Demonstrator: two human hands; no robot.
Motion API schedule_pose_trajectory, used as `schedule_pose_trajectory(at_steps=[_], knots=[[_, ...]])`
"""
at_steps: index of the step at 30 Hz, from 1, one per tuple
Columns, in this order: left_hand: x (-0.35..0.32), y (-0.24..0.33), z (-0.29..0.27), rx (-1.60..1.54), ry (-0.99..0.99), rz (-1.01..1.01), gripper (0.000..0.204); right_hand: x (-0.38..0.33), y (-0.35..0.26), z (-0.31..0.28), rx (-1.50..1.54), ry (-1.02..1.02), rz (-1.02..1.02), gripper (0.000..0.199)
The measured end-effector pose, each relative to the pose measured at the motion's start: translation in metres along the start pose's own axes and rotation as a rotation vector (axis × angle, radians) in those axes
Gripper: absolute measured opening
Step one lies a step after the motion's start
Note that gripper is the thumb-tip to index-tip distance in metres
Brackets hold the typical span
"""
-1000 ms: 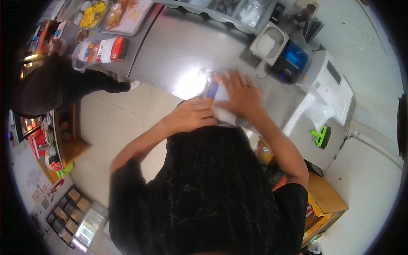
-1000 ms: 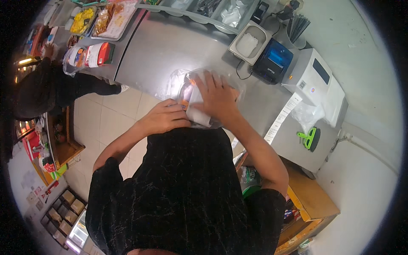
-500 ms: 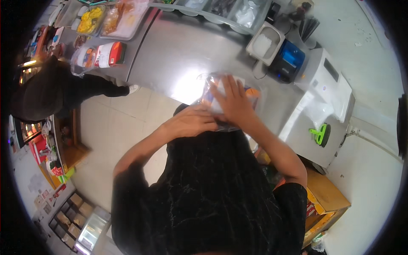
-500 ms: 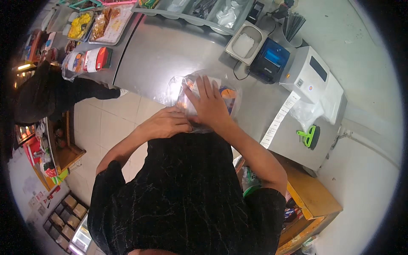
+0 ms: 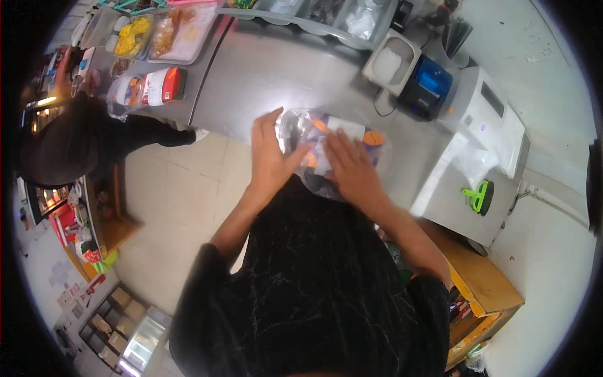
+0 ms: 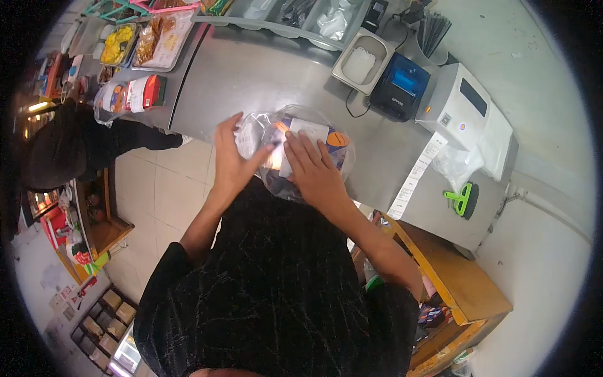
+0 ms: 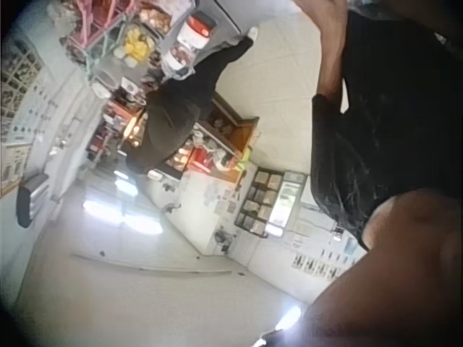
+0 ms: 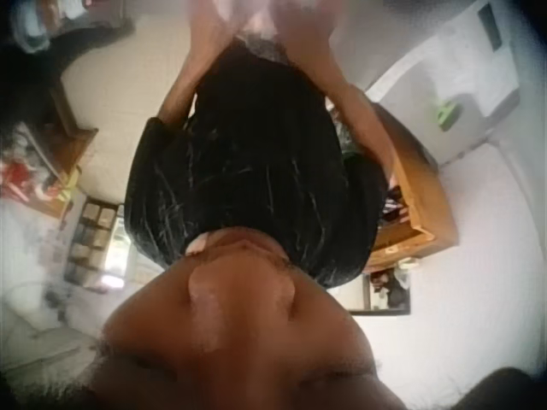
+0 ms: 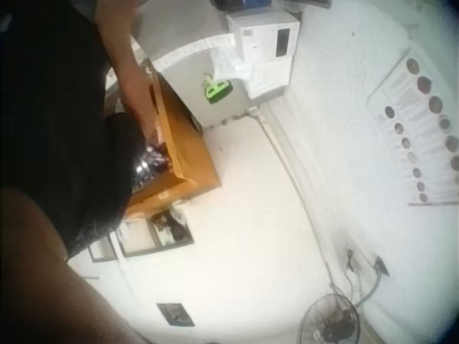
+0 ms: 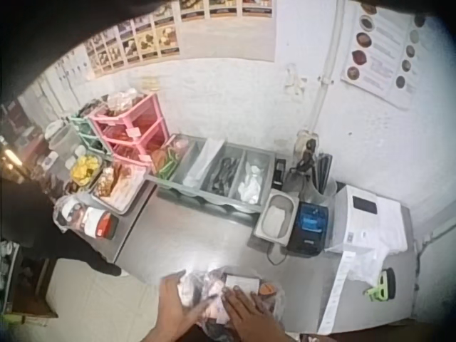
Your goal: The person packs a small plastic container of food and a box of snacks into a clear plastic bag. They seal the bag and place it on a wooden counter. The person then picks up a second box of snacks, places it into another clear plastic bag, and seals it. Finally, they place the second bag on the counter next to the first one.
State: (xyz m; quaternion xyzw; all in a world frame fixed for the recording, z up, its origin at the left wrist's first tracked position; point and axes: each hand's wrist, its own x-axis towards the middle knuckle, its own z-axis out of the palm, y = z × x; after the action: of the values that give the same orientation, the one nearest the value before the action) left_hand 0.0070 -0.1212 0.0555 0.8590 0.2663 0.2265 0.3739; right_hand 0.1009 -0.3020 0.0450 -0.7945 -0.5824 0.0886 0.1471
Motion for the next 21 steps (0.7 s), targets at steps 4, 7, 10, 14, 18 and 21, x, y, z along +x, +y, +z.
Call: schedule_pose_trajectory(at_steps=[4, 7, 10, 14, 18, 21], knots=[[0.006, 0.004, -0.012, -0.174, -0.216, -0.279, 0.035, -0.011, 0.012, -0.015, 0.008, 0.16, 0.044, 0.055], [0.002, -0.004, -0.019, -0.276, -0.269, -0.36, 0.017, -0.015, 0.02, -0.043, -0.113, 0.095, 0.137, 0.052], [0.01, 0.005, -0.038, -0.415, -0.409, -0.427, 0.018, -0.024, 0.034, -0.056, -0.315, -0.026, 0.131, 0.052], [0.013, 0.012, -0.052, -0.584, -0.461, -0.438, 0.019, -0.036, 0.052, -0.064, -0.449, -0.029, 0.036, 0.047], [0.014, 0.026, -0.055, -0.717, -0.47, -0.363, 0.017, -0.032, 0.066, -0.084, -0.3, 0.049, -0.1, 0.031], [0.008, 0.03, -0.047, -0.82, -0.469, -0.344, 0.013, -0.027, 0.053, -0.107, -0.016, 0.32, -0.068, 0.024]])
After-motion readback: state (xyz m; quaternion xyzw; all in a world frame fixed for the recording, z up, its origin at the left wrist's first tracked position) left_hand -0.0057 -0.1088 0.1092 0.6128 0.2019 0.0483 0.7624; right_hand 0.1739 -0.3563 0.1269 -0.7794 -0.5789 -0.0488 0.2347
